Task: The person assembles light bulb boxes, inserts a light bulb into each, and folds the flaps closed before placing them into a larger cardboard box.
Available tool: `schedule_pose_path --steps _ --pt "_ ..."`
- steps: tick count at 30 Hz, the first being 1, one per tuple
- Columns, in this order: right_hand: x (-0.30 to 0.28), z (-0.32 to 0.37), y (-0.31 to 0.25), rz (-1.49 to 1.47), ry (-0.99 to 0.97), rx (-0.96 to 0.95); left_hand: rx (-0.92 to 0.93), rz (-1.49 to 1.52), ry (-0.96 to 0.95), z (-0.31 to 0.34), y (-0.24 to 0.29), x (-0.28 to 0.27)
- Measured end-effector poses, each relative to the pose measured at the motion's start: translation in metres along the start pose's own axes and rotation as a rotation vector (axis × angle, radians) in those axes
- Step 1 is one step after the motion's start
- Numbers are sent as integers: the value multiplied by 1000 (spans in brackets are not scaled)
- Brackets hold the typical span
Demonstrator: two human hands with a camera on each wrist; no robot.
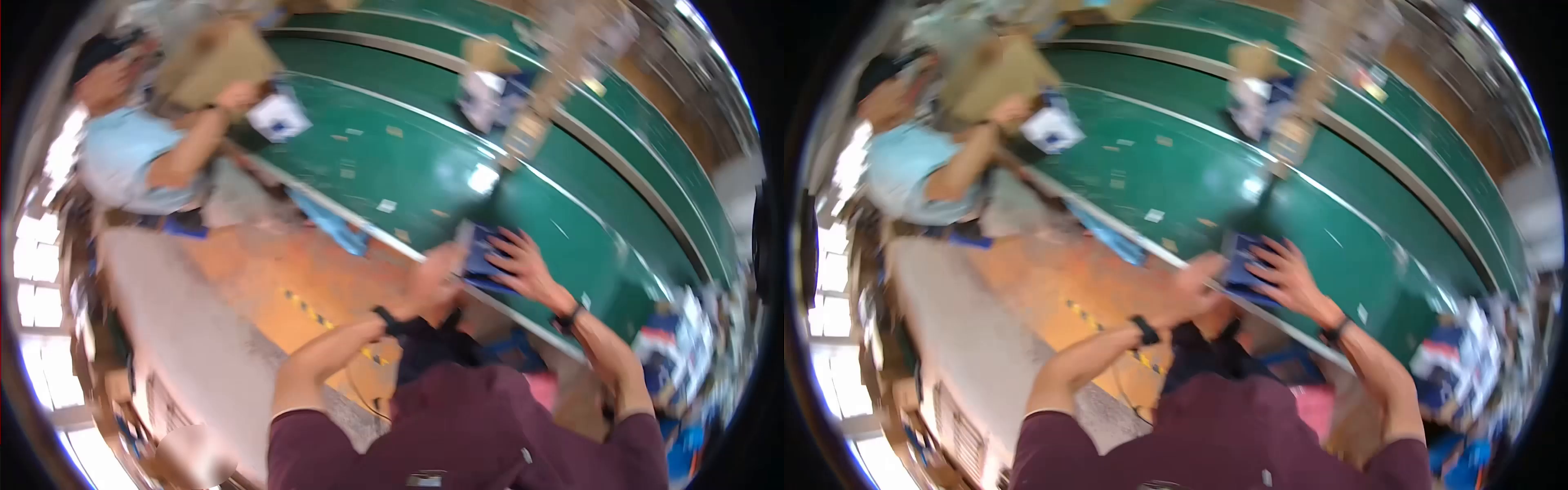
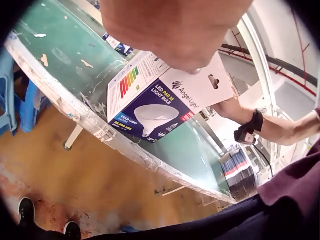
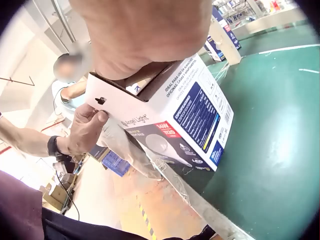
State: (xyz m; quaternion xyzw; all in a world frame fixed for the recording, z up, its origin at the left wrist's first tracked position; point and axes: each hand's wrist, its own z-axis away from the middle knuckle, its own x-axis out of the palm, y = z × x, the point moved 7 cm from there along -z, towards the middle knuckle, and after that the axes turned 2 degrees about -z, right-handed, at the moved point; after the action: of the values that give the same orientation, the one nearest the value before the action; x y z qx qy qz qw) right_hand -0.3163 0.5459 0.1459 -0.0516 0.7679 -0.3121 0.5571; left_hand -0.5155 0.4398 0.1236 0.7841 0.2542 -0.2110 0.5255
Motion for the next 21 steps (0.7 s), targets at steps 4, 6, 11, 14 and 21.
schedule_pose_path --steps 4,6,11,14,21 --pt "12 16 6 -110 89 27 67 -159 -90 -4 7 9" --pt "17 12 3 -123 62 61 182 -216 -147 -6 11 14" --pt "4 11 8 -320 -29 60 323 -302 -231 -25 14 11" --pt "-1 38 9 -224 -104 -81 393 -325 -286 -28 12 9" --pt "-4 58 7 -130 -103 -127 408 -318 -346 -31 13 14"
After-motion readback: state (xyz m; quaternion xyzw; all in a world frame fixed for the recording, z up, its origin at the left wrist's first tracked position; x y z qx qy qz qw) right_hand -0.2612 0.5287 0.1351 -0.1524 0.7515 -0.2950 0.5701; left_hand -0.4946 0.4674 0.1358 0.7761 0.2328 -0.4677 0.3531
